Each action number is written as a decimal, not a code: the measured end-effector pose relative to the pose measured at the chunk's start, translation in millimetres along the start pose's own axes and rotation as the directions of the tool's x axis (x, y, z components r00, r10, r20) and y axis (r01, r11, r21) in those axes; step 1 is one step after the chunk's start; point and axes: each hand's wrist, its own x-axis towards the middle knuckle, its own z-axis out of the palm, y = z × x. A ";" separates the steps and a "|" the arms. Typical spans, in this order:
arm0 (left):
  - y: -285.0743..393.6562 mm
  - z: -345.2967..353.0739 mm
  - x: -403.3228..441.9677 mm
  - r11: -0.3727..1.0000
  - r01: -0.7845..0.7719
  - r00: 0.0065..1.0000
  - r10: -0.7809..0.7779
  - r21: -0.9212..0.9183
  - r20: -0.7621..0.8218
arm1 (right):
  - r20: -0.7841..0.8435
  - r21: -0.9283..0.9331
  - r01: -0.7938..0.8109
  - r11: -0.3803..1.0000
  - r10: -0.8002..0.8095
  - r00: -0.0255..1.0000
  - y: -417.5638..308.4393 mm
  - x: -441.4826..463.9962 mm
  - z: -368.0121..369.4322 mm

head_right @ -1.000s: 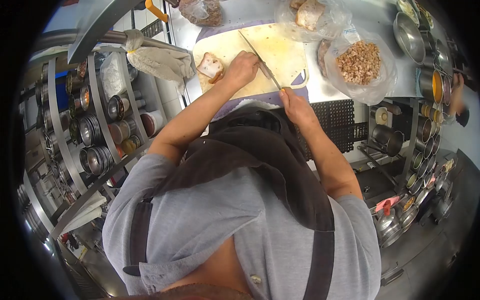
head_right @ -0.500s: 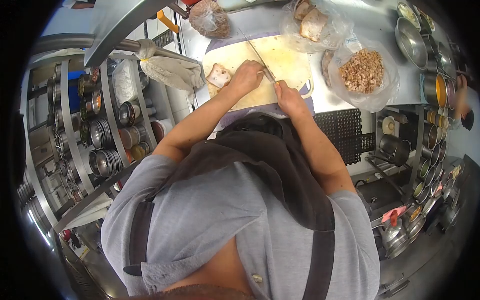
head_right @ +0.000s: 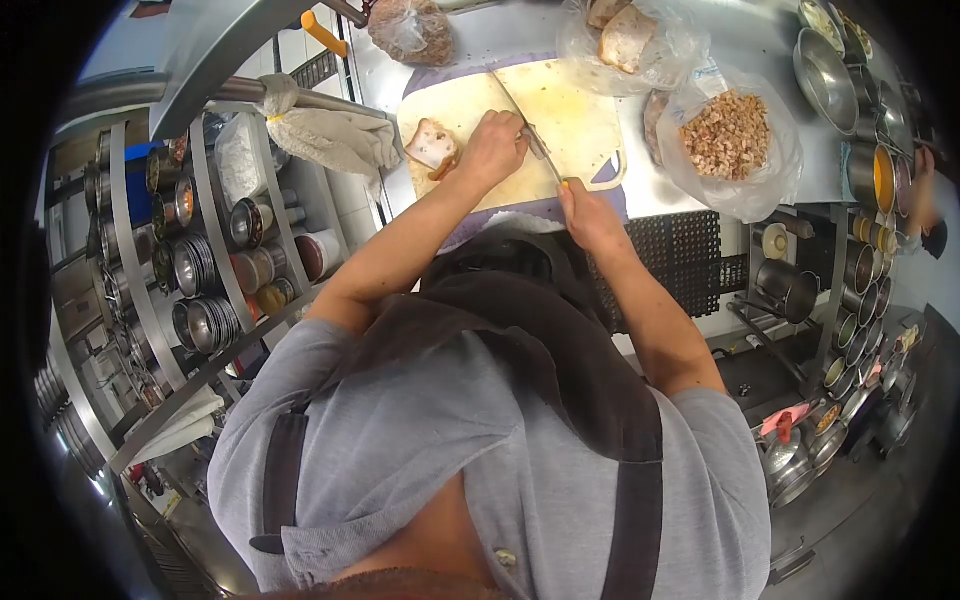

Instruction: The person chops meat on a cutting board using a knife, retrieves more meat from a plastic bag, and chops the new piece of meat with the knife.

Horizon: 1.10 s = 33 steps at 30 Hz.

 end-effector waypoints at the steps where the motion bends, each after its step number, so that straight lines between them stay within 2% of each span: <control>1: -4.1 -0.1 3.0 1.000 -0.002 1.000 0.002 0.002 0.000 | 0.007 -0.008 -0.023 1.000 0.023 1.000 -4.1 4.6 -0.2; 4: -11.9 3.2 3.4 0.999 -0.009 1.000 0.010 -0.033 0.011 | -0.045 0.005 -0.015 1.000 0.015 0.999 -19.5 39.8 7.4; 6: -14.7 -4.7 8.6 1.000 -0.031 0.993 0.030 0.005 0.113 | -0.072 0.026 0.002 1.000 0.000 0.997 -23.5 48.3 10.3; 7: -15.3 -7.7 15.3 0.999 -0.052 0.993 0.050 0.012 0.103 | -0.078 0.019 0.003 1.000 -0.002 0.997 -24.4 50.0 9.6; 10: -7.0 -2.9 6.8 1.000 0.015 0.995 -0.014 -0.012 0.098 | -0.053 0.012 -0.030 0.999 0.031 0.998 -21.5 44.3 3.4; 12: -1.7 -8.8 7.7 0.992 0.119 0.979 -0.123 0.036 0.161 | -0.063 0.016 -0.008 1.000 0.009 0.998 -19.1 45.2 4.1; 16: -6.3 -8.6 9.9 0.985 0.162 0.969 -0.169 0.053 0.180 | -0.078 -0.007 0.039 0.999 -0.039 0.996 -9.3 40.1 3.6; 18: -7.2 -12.7 9.5 0.996 0.087 0.979 -0.091 0.033 0.181 | -0.179 0.051 0.047 0.998 -0.037 0.983 -8.1 20.3 -4.8; 19: -7.5 -13.5 9.3 0.996 0.087 0.979 -0.091 0.032 0.181 | -0.178 0.050 0.046 0.998 -0.037 0.983 -3.3 10.7 -8.5; 21: -9.4 -14.9 11.0 0.977 -0.200 0.979 0.195 0.079 0.063 | -0.225 0.113 0.015 0.993 0.011 0.974 10.2 -7.8 -16.8; 22: -11.3 -14.8 14.0 0.976 -0.201 0.979 0.196 0.080 0.061 | -0.226 0.112 0.016 0.994 0.010 0.974 17.9 -15.8 -18.6; 24: -14.1 -12.0 20.2 0.980 -0.198 0.924 0.178 0.026 0.340 | -0.247 0.074 -0.061 0.995 0.078 0.966 33.0 -30.3 -18.3; 27: -5.4 -2.2 28.4 0.966 -0.258 0.881 0.228 0.016 0.414 | -0.277 0.031 -0.059 0.998 0.066 0.959 42.9 -44.5 -17.3; 28: -1.4 1.3 31.0 0.966 -0.260 0.880 0.231 0.014 0.415 | -0.279 0.031 -0.062 0.998 0.068 0.958 44.1 -46.5 -15.9; 30: 10.9 1.4 38.2 0.952 -0.307 0.930 0.301 -0.005 0.212 | -0.270 0.094 -0.062 0.994 0.085 0.959 45.3 -50.1 -13.3; 31: 12.8 1.8 41.0 0.951 -0.310 0.927 0.305 -0.011 0.216 | -0.272 0.097 -0.068 0.993 0.092 0.958 45.5 -50.6 -12.4; 33: 14.0 4.3 45.0 0.908 -0.419 0.886 0.413 -0.016 0.208 | -0.250 0.120 -0.106 0.987 0.133 0.959 44.0 -50.5 -11.0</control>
